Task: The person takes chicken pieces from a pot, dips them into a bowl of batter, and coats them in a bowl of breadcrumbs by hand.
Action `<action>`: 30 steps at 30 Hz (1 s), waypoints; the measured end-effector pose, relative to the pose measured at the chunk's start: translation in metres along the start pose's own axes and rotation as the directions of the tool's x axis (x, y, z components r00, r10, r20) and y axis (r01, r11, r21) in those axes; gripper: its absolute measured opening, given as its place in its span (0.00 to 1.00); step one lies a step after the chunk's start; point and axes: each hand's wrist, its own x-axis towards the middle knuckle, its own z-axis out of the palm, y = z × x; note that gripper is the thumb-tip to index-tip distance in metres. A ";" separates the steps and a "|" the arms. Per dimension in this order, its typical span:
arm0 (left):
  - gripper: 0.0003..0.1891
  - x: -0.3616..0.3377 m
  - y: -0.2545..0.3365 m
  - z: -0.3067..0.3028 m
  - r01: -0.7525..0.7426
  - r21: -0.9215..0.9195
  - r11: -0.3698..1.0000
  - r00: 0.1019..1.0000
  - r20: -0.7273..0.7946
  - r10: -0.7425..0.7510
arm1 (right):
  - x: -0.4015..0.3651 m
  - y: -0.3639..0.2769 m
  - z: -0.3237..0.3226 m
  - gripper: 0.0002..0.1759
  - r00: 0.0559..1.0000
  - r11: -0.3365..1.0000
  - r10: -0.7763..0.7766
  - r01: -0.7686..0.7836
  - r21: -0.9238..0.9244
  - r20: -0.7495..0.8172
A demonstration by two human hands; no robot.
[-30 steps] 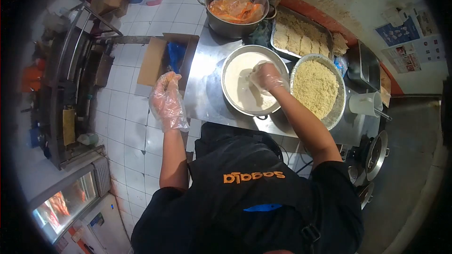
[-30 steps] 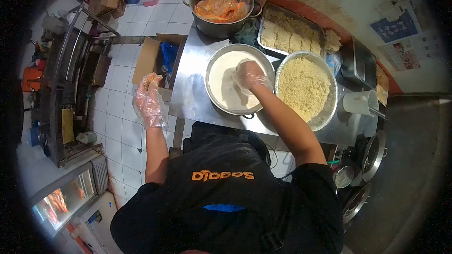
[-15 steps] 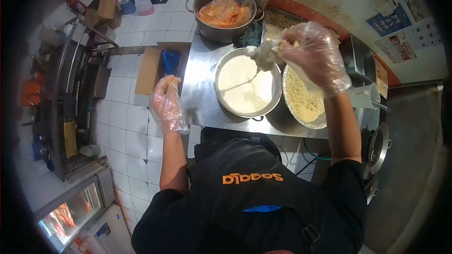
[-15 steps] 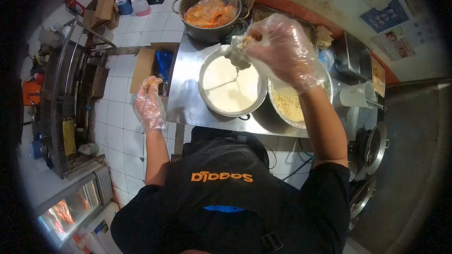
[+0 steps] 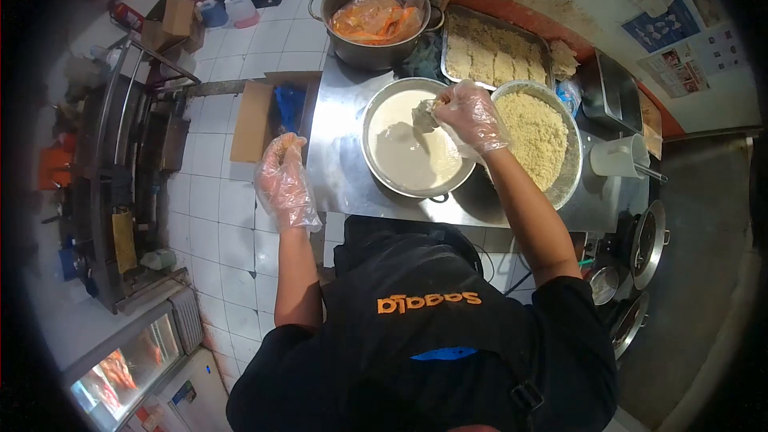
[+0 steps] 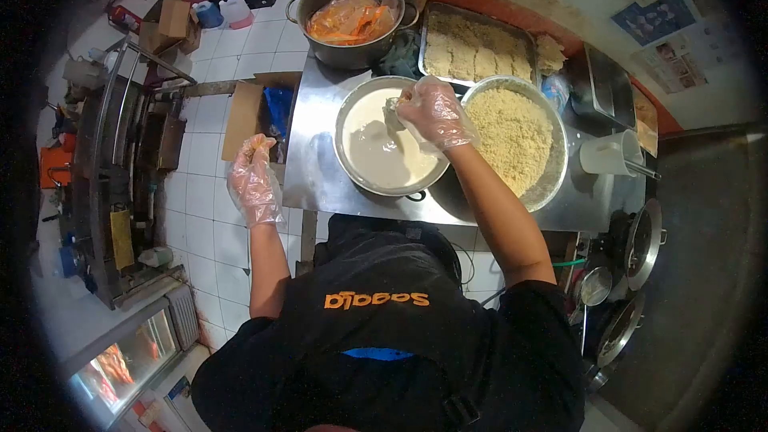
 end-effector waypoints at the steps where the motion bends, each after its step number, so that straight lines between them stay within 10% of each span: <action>1: 0.07 0.000 0.001 0.002 0.003 0.007 1.000 1.000 0.006 -0.003 | 0.000 0.004 0.001 0.17 1.000 1.000 -0.001 0.002 0.025 -0.011; 19: 0.08 -0.020 -0.008 0.058 -0.033 0.125 0.992 0.989 0.150 0.014 | -0.019 0.057 -0.102 0.12 0.990 0.936 0.076 -0.028 0.351 -0.123; 30: 0.09 -0.092 -0.019 0.146 0.008 0.040 0.999 0.906 0.423 -0.024 | -0.061 0.155 -0.160 0.14 0.878 0.945 0.323 -0.318 0.074 -0.353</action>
